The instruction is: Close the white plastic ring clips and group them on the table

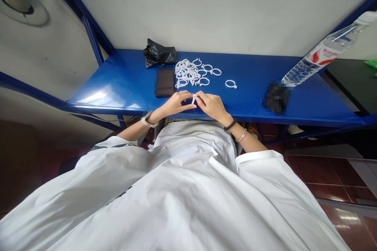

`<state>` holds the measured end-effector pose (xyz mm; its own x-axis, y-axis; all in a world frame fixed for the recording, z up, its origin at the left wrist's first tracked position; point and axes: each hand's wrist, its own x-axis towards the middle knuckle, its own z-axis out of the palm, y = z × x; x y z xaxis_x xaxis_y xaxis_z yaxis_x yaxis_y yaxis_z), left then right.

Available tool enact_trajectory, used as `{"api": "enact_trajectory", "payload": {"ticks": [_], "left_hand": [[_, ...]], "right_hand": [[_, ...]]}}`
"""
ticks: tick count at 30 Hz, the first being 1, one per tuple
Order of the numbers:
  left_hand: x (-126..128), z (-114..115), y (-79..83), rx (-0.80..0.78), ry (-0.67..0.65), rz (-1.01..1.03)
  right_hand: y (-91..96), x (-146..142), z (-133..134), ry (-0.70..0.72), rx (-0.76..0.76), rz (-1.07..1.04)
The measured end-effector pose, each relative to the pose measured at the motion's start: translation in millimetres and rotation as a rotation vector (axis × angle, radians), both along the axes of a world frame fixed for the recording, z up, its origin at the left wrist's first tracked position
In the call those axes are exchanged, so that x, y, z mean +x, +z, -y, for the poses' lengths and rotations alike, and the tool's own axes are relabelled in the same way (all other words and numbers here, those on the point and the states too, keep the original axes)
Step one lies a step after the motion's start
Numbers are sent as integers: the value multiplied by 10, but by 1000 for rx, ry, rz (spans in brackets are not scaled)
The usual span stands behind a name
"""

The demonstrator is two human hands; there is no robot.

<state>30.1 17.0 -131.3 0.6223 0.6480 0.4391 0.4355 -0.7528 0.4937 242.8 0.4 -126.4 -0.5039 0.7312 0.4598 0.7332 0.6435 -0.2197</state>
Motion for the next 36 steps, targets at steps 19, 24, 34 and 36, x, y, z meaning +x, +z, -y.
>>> {"api": "enact_trajectory", "payload": {"ticks": [19, 24, 34, 36], "left_hand": [[-15, -25, -5, 14, 19, 40], [-17, -28, -12, -14, 27, 39], [-7, -15, 3, -27, -2, 21], [-1, -6, 18, -14, -25, 24]], "right_hand": [[-6, 19, -8, 47, 4, -22], [0, 20, -8, 50, -7, -5], [6, 9, -10, 37, -21, -17], [11, 2, -4, 32, -16, -9]]}}
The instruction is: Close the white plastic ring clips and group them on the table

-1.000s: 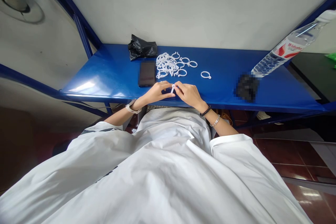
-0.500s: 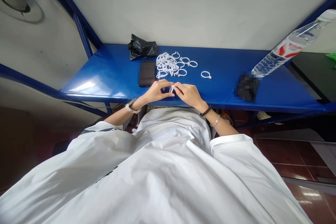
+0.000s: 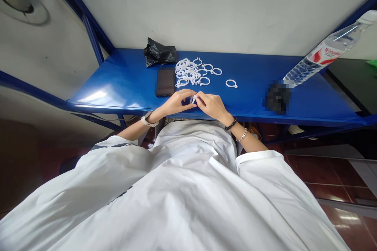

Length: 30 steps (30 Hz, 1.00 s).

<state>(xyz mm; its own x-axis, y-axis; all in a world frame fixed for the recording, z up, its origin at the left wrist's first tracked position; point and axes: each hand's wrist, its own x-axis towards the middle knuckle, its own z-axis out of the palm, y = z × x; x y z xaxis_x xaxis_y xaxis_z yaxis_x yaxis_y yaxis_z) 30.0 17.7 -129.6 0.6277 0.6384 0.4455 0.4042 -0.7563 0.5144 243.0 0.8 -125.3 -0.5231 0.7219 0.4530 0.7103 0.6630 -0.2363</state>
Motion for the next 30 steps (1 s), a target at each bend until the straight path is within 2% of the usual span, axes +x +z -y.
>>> {"api": "enact_trajectory", "payload": {"ticks": [5, 15, 24, 30], "left_hand": [[9, 16, 38, 4, -29, 43], [-4, 6, 46, -90, 30, 116], [6, 35, 73, -68, 75, 185], [-7, 46, 76, -62, 49, 219]], "right_hand": [[2, -8, 3, 8, 13, 19], [-14, 2, -26, -12, 7, 29], [14, -27, -16, 0, -36, 67], [3, -26, -20, 24, -34, 101]]}}
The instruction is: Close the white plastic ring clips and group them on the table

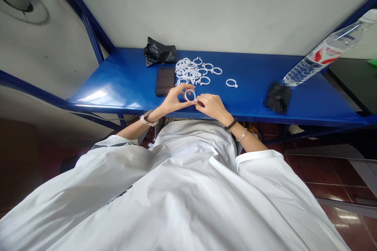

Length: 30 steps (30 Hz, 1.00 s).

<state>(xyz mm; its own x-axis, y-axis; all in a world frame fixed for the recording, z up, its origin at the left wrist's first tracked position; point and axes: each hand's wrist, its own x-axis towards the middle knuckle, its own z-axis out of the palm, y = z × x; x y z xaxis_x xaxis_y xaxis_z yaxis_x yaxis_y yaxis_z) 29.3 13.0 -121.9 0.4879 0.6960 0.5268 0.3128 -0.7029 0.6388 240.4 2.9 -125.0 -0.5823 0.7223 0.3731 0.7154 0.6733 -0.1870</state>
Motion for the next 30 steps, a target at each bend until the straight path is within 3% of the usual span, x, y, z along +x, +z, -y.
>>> {"api": "enact_trajectory", "payload": {"ticks": [9, 18, 30], "left_hand": [[12, -23, -20, 32, -62, 93], [22, -8, -3, -135, 32, 152], [31, -15, -25, -177, -32, 169]], "right_hand": [[-10, 4, -3, 0, 20, 12], [0, 5, 8, 23, 29, -3], [1, -7, 24, 3, 54, -15]]}}
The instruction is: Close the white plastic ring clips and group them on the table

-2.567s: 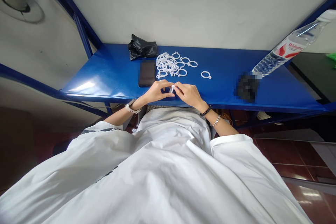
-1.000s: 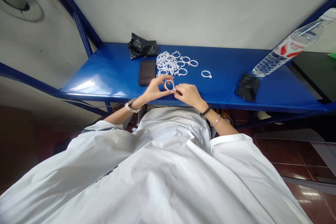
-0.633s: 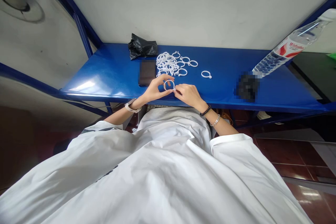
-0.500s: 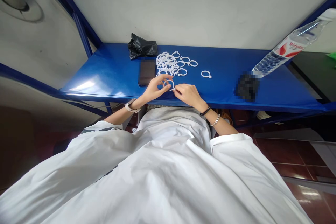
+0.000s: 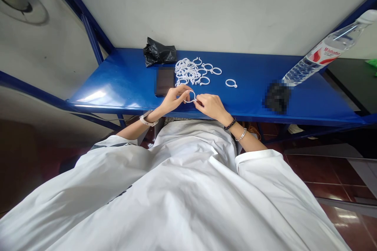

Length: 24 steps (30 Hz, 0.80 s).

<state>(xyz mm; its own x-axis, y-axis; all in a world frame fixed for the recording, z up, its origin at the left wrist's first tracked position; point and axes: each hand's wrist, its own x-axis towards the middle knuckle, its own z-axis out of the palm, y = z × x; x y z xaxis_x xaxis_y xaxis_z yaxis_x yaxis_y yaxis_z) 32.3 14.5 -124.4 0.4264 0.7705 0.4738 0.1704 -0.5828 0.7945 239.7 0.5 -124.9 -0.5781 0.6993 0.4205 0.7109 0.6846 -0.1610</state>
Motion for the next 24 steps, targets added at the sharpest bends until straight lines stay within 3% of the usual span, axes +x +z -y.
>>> {"api": "enact_trajectory", "payload": {"ticks": [7, 16, 24], "left_hand": [[-6, 25, 45, 29, -61, -5], [-9, 40, 68, 97, -48, -8], [-10, 22, 31, 7, -98, 89]], "right_hand": [[-4, -1, -10, 1, -10, 24], [-4, 16, -12, -45, -58, 57], [16, 45, -19, -33, -134, -36]]}}
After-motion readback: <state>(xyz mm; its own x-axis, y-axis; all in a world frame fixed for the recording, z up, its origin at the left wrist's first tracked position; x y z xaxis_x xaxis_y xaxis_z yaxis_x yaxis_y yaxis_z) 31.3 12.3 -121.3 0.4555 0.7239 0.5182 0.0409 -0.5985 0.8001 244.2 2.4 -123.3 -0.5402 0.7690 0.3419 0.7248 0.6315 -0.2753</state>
